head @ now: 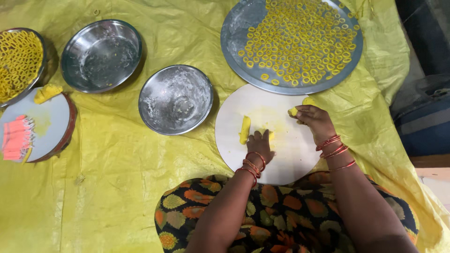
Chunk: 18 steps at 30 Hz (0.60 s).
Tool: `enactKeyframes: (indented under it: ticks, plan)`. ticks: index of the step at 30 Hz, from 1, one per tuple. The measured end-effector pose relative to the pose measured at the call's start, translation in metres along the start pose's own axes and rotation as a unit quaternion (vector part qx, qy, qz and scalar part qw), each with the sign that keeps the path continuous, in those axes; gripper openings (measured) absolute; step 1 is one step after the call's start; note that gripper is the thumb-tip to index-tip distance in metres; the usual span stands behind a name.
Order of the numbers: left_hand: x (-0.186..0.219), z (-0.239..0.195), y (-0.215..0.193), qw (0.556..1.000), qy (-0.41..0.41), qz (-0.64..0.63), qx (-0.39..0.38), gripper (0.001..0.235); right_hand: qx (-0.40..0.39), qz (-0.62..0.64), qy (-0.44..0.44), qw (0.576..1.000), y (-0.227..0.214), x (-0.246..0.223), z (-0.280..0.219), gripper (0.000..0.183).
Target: The person rolls small pieces of yellow dough into thin ropes and forms them into rings by hand, placing the finished rings onto a large metal tray. The process is repeated continuously with multiple dough pieces.
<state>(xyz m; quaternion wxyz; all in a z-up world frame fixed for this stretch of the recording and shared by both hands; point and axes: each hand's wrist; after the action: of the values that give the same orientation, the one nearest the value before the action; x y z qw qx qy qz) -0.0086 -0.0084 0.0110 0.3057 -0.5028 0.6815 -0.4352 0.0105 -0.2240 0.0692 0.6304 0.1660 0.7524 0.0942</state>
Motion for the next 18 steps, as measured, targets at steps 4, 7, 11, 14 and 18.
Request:
enactKeyframes:
  ticks: [4,7,11,14,18]
  plan:
    - [0.000,-0.006,-0.002,1.000,0.010,-0.004,0.025,0.098,0.016,0.084,-0.005,0.996,-0.003,0.002,-0.002,0.031]
    - [-0.003,-0.008,-0.007,0.998,0.008,-0.023,0.055,0.096,0.006,0.135,-0.001,0.991,-0.002,-0.002,-0.009,0.035]
    - [-0.003,-0.016,-0.011,0.992,0.016,-0.063,0.107,0.093,0.003,0.046,-0.005,0.999,0.005,-0.004,-0.020,0.044]
    - [-0.002,-0.022,-0.015,0.985,0.024,-0.080,0.152,0.091,-0.026,0.057,-0.031,0.998,0.006,-0.001,-0.027,0.054]
    - [-0.001,-0.032,-0.021,0.978,0.040,-0.089,0.183,0.089,-0.040,0.061,-0.047,0.996,0.006,0.005,-0.033,0.057]
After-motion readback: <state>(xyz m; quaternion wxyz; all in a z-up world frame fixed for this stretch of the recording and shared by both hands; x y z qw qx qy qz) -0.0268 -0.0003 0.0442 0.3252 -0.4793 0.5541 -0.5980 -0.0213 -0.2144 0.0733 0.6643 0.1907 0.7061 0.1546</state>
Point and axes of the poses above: each hand's wrist, its own z-axis towards the middle knuckle, its own y-axis out of the palm, x = y × z, and after that the axes turned 15 degrees about z, right-handed
